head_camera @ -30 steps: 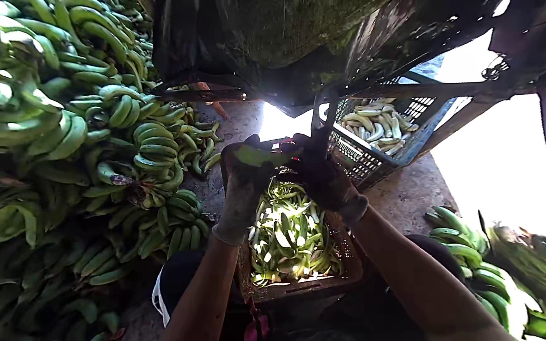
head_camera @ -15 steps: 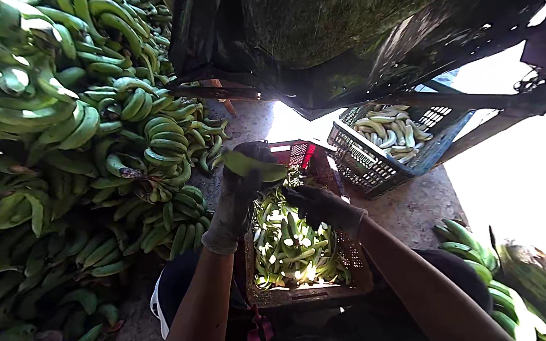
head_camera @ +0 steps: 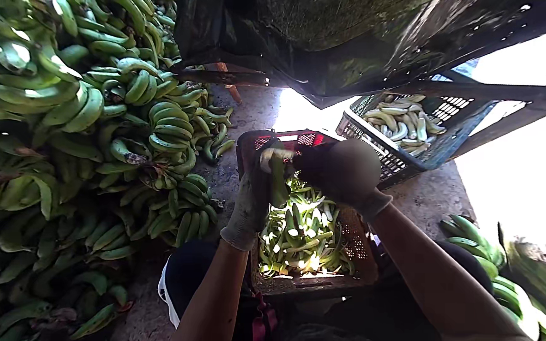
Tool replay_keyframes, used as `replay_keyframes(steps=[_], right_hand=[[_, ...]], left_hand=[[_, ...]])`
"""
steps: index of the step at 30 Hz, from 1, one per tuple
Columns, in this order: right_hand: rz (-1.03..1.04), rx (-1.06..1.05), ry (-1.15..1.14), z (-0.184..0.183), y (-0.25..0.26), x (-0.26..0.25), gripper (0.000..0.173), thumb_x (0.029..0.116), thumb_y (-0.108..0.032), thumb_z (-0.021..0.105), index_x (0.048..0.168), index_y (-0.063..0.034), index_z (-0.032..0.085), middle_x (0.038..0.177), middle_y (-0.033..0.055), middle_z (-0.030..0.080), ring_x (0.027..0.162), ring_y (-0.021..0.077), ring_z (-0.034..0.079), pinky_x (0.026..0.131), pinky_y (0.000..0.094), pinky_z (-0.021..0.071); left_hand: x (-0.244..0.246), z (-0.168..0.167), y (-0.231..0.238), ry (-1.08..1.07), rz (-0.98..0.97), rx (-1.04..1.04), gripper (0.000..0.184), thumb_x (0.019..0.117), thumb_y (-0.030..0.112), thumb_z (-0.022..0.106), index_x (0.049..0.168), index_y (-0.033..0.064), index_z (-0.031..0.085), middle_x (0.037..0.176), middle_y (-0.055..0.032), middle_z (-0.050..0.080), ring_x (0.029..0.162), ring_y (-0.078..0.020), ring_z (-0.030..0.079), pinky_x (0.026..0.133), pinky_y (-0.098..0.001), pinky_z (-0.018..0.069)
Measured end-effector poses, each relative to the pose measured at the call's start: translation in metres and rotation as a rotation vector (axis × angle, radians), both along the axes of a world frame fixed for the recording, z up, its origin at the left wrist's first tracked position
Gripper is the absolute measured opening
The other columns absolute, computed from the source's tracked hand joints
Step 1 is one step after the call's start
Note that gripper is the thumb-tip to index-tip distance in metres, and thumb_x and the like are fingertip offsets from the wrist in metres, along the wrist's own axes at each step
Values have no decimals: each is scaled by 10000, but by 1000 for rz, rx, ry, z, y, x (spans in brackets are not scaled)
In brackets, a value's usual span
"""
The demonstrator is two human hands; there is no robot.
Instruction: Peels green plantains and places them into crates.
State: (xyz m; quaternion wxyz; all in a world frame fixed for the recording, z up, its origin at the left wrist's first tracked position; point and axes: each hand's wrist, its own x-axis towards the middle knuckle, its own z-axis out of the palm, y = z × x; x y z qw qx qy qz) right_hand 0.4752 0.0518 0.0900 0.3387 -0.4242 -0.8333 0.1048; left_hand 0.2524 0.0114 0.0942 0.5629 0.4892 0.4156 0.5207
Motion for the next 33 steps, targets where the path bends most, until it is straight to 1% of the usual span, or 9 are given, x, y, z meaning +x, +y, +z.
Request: replay_keyframes(steps=[3,7,13,15,20,24,26,30,33], right_hand=[[-112,-36,-25,4,10,4,503,964,-400,635,1447,-263,596,1182,86,709,1074,268,665,945,524,524],[-146,-85,-58,0,11,5,529,971,-487,608,1461,-289,582,1225,99,703,1073,300,669,910,550,527],[-298,-193,-86,3,23,22,476,1005,-410,597,1467,-300,561,1214,114,696,1091,308,670,931,564,536],[-292,-204,26,7,18,32,498,1005,-306,638,1489,-255,533,1211,168,671,1065,353,659,892,599,522],[-48,-349,38,9,-14,1,544,959,-281,680,1484,-299,540,1126,86,687,1003,259,667,863,532,559],[88,-264,-38,-3,-34,-18,575,922,-498,659,1467,-346,560,1095,55,692,985,213,664,825,469,563],[97,-173,-57,-6,-31,-17,557,928,-484,637,1457,-323,576,1101,61,699,986,218,672,826,463,564],[3,-258,-16,3,2,1,493,967,-346,657,1453,-304,584,1211,64,702,1089,237,671,954,525,537],[-43,-236,49,11,19,11,388,1030,-332,565,1410,-275,612,1144,50,719,1026,212,688,900,504,559]], left_hand=[[-1,-1,3,-99,-83,-119,441,1066,521,403,1343,218,563,924,-52,675,668,-117,643,548,-247,554],[-5,-7,6,-127,-134,-156,435,1068,515,403,1279,189,598,907,-59,684,635,-103,631,531,-222,535],[-12,-7,4,-63,-215,-141,453,1065,481,435,1449,258,525,994,-83,689,700,-136,654,578,-262,562],[-16,-10,6,-86,-190,-167,433,1059,486,449,1391,232,565,979,-77,682,716,-140,655,592,-270,568],[-22,-16,13,-252,-41,-240,461,1050,542,428,1208,173,655,866,-51,677,619,-97,627,493,-218,525],[-19,-22,13,-65,204,-62,373,1055,405,484,1407,293,529,1140,19,666,904,-72,644,697,-264,555],[-15,-23,10,-60,218,3,426,1049,378,508,1466,300,466,1233,4,661,980,-100,665,736,-286,580],[-1,-5,-5,36,-8,-38,345,1075,428,437,1334,250,579,977,11,667,776,-78,640,638,-250,559],[6,1,-2,-22,-126,-170,388,1083,422,415,1395,236,552,1016,-68,695,770,-164,689,607,-306,594]])
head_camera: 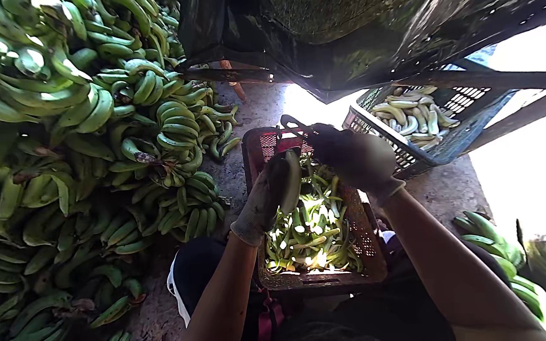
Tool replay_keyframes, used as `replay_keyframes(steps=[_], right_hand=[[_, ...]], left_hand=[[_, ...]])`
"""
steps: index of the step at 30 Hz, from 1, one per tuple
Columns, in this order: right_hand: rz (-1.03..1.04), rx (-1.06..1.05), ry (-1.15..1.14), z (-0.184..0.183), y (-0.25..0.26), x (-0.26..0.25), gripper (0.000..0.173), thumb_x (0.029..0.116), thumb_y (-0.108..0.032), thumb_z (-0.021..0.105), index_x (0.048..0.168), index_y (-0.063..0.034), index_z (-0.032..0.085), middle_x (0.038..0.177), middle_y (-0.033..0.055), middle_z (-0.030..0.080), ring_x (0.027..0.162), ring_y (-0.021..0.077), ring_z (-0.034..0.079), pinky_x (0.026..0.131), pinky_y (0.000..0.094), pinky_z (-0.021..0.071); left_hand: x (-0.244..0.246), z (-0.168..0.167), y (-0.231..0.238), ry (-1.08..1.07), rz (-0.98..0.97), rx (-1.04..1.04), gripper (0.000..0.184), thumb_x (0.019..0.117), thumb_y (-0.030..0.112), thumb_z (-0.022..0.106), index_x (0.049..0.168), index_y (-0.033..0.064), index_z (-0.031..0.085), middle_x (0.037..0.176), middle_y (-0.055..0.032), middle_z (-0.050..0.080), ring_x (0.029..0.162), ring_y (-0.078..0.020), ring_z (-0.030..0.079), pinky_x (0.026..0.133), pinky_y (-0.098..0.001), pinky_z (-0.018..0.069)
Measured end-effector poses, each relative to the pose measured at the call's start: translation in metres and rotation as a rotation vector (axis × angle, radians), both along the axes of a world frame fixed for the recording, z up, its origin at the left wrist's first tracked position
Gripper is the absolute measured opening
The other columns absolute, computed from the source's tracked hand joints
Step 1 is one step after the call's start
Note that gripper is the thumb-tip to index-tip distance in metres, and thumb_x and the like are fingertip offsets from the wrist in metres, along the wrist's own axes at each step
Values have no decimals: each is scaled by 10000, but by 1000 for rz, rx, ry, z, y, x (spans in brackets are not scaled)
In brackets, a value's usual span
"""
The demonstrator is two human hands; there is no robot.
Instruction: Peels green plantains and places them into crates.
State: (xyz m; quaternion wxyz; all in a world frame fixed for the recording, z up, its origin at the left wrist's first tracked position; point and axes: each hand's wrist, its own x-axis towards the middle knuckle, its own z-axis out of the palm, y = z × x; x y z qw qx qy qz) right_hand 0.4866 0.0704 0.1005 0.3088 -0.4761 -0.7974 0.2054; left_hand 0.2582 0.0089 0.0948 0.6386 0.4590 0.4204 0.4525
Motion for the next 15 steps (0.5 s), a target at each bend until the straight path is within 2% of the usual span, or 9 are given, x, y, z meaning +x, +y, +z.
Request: replay_keyframes(steps=[2,5,7,9,10,11,12,14,15], right_hand=[[21,57,-36,0,-15,-5,411,999,-357,608,1398,-264,626,1042,59,721,934,224,693,823,507,572],[109,152,-126,-16,-41,-20,545,930,-509,620,1448,-343,585,1096,40,709,992,212,669,868,481,551],[127,192,-140,-21,-45,-24,543,942,-564,586,1448,-369,581,1120,33,702,1010,201,665,865,461,547],[107,159,-137,-15,-41,-22,532,932,-511,625,1439,-354,595,1133,49,702,1024,226,660,867,480,536],[88,121,-139,-10,-38,-20,526,935,-478,642,1442,-345,592,1139,61,703,1029,244,664,863,500,542],[67,74,-142,-8,-34,-16,529,944,-438,645,1460,-342,575,1148,74,693,1029,259,657,866,516,540],[43,24,-143,-5,-30,-12,522,958,-396,641,1471,-360,556,1156,80,681,1025,265,654,866,525,542],[19,-57,-101,-2,-16,-3,466,999,-328,625,1460,-369,565,1162,88,694,1038,276,664,885,546,539],[32,-91,-71,-5,-8,3,416,1022,-354,594,1438,-354,587,1192,63,707,1077,244,678,923,534,546]], left_hand=[[-7,-12,5,-58,95,27,378,1070,428,442,1364,230,574,1055,-48,708,815,-145,687,639,-295,585],[-16,-28,18,-106,360,81,326,1063,392,474,1329,231,572,1021,10,671,812,-67,640,631,-244,545],[-16,-25,20,-151,427,100,336,1065,388,471,1372,265,531,1113,26,668,903,-64,658,694,-255,568],[-14,-23,16,-91,403,172,370,1062,343,478,1422,264,511,1164,25,661,932,-56,646,725,-254,563],[-11,-20,14,-61,397,187,326,1060,354,479,1361,260,559,1056,39,667,834,-35,638,652,-225,549],[-10,-17,11,-48,354,177,305,1068,377,465,1321,262,591,1008,47,665,793,-29,625,635,-215,536],[-8,-14,8,-52,294,142,273,1073,398,456,1220,240,623,902,44,649,718,-36,614,589,-214,529],[-9,-8,3,3,71,65,325,1090,365,422,1206,154,640,890,-2,652,727,-78,629,619,-248,553],[-4,-3,2,54,-12,18,329,1094,337,414,1194,119,640,872,-6,649,725,-79,628,629,-251,554]])
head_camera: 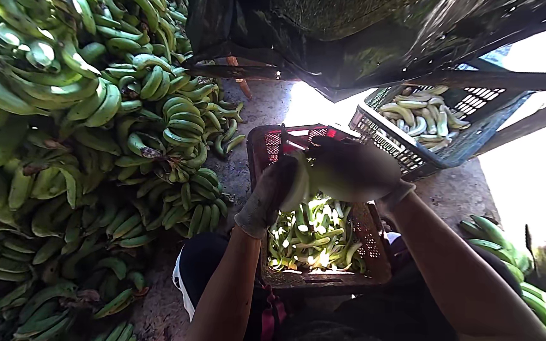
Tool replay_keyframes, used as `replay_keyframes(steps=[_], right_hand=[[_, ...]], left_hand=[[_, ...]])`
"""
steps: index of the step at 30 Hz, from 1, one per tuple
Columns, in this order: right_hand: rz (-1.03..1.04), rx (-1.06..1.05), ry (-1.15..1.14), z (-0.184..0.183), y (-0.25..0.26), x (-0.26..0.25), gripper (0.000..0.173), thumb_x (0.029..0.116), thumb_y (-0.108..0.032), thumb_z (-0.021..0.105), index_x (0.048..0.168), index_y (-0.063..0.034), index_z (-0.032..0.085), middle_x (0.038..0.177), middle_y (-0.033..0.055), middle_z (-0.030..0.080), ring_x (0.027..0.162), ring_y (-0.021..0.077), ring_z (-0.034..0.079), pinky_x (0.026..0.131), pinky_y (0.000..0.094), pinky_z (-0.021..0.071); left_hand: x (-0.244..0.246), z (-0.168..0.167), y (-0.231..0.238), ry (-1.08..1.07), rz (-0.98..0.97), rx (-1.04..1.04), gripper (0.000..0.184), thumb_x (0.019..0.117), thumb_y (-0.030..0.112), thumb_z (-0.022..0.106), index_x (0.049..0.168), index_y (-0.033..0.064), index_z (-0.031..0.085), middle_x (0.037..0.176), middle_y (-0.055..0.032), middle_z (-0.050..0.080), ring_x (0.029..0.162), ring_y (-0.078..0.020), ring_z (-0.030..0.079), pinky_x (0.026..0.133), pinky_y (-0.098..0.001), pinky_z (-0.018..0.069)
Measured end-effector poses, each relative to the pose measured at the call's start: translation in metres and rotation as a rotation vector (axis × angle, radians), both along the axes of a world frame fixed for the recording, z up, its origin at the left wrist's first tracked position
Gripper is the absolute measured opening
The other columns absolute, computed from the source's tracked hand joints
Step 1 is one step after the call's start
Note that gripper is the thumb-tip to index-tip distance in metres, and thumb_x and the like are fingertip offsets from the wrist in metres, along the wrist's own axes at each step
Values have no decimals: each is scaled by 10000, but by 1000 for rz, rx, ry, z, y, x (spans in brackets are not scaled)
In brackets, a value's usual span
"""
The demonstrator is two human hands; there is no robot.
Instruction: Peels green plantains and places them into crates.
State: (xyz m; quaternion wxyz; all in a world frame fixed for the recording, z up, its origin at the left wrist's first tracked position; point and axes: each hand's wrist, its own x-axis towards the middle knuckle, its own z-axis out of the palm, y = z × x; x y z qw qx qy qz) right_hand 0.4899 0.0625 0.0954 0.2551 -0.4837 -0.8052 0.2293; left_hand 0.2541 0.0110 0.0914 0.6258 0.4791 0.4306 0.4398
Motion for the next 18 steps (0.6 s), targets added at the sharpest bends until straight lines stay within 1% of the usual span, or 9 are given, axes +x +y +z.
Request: replay_keyframes(steps=[2,5,7,8,9,11,13,15,18], right_hand=[[12,-86,48,-5,8,7,383,1043,-386,562,1416,-315,608,1248,26,701,1134,190,673,982,507,539],[3,-10,24,-4,-13,-9,469,978,-239,663,1440,-272,590,1154,90,695,1016,269,676,867,547,556],[74,176,-30,-14,-25,-19,543,922,-383,690,1450,-304,590,1180,35,709,1031,220,666,887,482,551],[107,283,-52,-20,-27,-22,542,926,-475,651,1444,-328,591,1189,10,714,1052,195,663,913,456,537],[116,361,-63,-24,-29,-24,529,930,-518,619,1433,-355,599,1196,7,713,1067,194,663,916,453,530],[92,434,-57,-23,-29,-26,482,942,-520,602,1396,-362,634,1184,44,717,1054,231,678,875,486,544],[52,414,-54,-16,-28,-26,494,962,-518,571,1411,-321,627,1156,75,711,1039,260,675,860,509,540],[11,315,-75,-8,-28,-25,523,976,-515,548,1458,-312,583,1141,80,698,1026,258,665,844,500,542],[-9,242,-85,-6,-29,-25,525,962,-500,580,1460,-333,575,1143,69,692,1014,250,657,842,490,545]], left_hand=[[7,-1,1,27,-51,-80,348,1085,344,430,1211,109,653,868,-15,668,719,-85,640,631,-252,561],[-2,-21,10,-159,104,-109,354,1071,451,432,1180,191,645,879,5,669,677,-72,620,562,-230,530],[-10,-31,19,-381,169,-61,381,1064,502,409,1217,233,631,949,14,678,699,-61,622,550,-216,522],[-13,-32,22,-523,146,-38,401,1064,524,388,1235,245,619,1013,26,679,788,-56,651,607,-217,551],[-16,-32,24,-656,110,-24,419,1070,525,364,1271,246,604,1099,27,687,903,-67,680,686,-237,583],[-16,-30,25,-781,82,8,426,1075,521,343,1266,237,596,1103,16,673,937,-88,681,706,-259,592],[-12,-25,22,-694,112,106,394,1093,464,328,1311,238,567,1129,14,653,955,-90,666,725,-263,592],[-8,-19,15,-453,176,243,374,1096,414,356,1393,269,530,1155,24,654,959,-73,651,752,-257,574],[-5,-16,10,-229,230,241,426,1079,437,396,1474,308,493,1148,18,667,883,-78,652,692,-260,570]])
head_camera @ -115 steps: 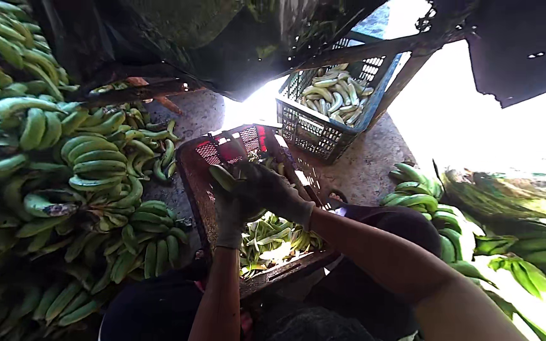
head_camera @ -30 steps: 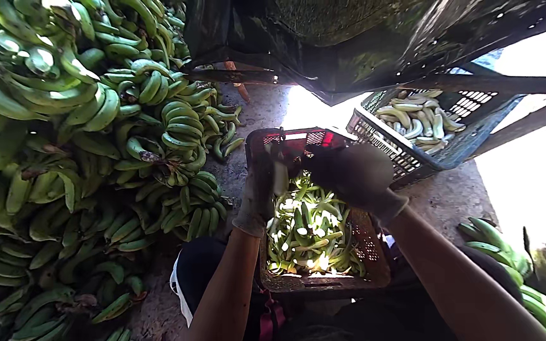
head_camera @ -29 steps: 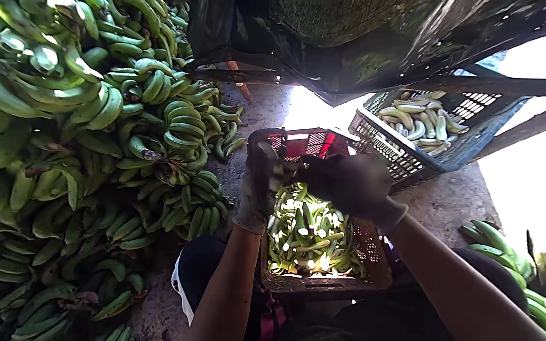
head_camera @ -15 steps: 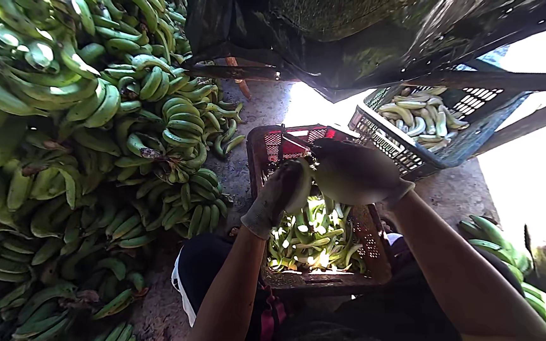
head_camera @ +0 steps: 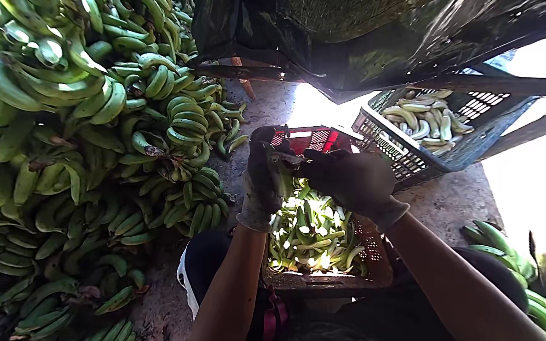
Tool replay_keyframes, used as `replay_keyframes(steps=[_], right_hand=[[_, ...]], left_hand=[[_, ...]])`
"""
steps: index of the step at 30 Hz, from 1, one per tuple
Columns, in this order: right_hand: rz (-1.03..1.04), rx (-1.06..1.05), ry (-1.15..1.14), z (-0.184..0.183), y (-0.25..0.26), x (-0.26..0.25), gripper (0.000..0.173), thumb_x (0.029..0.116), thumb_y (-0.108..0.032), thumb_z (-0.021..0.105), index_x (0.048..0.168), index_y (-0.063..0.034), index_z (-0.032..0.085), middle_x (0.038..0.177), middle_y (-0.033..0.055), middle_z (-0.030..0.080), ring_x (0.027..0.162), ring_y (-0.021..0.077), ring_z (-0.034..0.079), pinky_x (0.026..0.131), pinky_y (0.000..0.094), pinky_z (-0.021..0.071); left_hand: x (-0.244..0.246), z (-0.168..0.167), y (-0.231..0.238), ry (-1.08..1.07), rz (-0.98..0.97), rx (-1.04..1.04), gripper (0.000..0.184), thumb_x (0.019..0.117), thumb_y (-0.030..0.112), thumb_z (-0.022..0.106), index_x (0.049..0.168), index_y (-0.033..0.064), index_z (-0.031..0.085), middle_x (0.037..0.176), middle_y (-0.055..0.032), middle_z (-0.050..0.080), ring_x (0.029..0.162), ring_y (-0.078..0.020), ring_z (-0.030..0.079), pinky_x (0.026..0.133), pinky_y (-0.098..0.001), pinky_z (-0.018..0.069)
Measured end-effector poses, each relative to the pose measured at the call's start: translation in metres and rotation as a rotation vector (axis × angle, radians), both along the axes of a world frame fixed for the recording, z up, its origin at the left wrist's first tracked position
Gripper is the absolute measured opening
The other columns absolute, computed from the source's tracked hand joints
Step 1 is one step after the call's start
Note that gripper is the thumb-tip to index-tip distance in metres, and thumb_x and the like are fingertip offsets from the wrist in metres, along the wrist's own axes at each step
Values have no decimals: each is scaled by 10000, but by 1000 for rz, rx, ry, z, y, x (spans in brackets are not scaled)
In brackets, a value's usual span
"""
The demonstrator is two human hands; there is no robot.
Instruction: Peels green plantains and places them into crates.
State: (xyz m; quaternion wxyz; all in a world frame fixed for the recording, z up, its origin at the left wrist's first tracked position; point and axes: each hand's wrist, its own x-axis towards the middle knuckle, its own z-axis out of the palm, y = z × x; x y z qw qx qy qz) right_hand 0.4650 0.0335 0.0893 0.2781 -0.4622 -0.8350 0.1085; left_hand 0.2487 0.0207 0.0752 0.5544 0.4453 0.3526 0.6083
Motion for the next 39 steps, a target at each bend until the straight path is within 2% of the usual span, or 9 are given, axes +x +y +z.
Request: replay_keyframes(steps=[5,9,11,13,17,22,34,37,39], right_hand=[[-67,-143,1,-2,5,-1,502,1001,-417,586,1495,-349,525,1131,101,676,994,285,663,822,534,546],[-102,-436,168,0,18,10,361,1073,-442,486,1348,-267,642,915,38,710,722,182,671,665,464,569],[-106,-462,208,1,15,12,344,1069,-423,510,1340,-262,647,901,27,705,696,160,659,636,436,565],[-34,-341,137,2,9,10,374,1052,-344,554,1418,-282,595,1095,28,717,925,178,696,809,475,584],[153,30,-44,-13,3,10,566,948,-500,590,1483,-320,552,1090,61,708,996,232,673,859,467,549],[193,236,-38,-13,2,13,492,973,-547,541,1415,-344,618,1184,43,720,1078,232,675,909,486,532],[-123,-373,92,3,0,-3,393,1053,-359,553,1441,-302,578,1096,71,713,969,248,693,845,533,568],[-178,-489,194,-7,8,7,372,1059,-490,490,1339,-294,636,943,46,704,739,199,673,651,480,570],[-85,-415,182,-4,5,11,364,1063,-413,517,1393,-289,608,1062,18,710,881,158,686,777,452,583]], left_hand=[[7,-1,3,290,17,-211,448,1076,521,354,1285,208,597,937,-49,671,703,-151,635,569,-320,549],[20,7,-3,524,-99,-280,495,1079,515,345,1306,154,598,965,-62,650,785,-153,622,687,-358,543],[19,6,1,359,-118,-395,480,1050,553,434,1330,187,567,930,-55,672,720,-152,659,614,-317,571],[6,-5,4,174,-115,-393,418,1034,506,518,1316,203,573,937,-59,688,742,-167,681,637,-331,591],[-11,-10,7,40,-76,-338,382,1050,481,471,1137,167,670,862,-1,675,705,-80,638,594,-244,546],[-20,-8,16,-470,-477,-246,475,1081,504,308,1121,156,630,956,-11,652,825,-93,665,658,-237,574],[11,5,-9,398,21,-86,356,1093,378,388,1345,177,540,971,-3,632,785,-70,616,659,-256,546],[16,4,-6,224,-42,-210,372,1091,420,369,1221,176,618,858,2,637,690,-68,607,594,-236,531],[3,-4,3,-10,-134,-303,470,1067,538,352,1150,177,640,811,-19,650,632,-96,611,538,-247,529]])
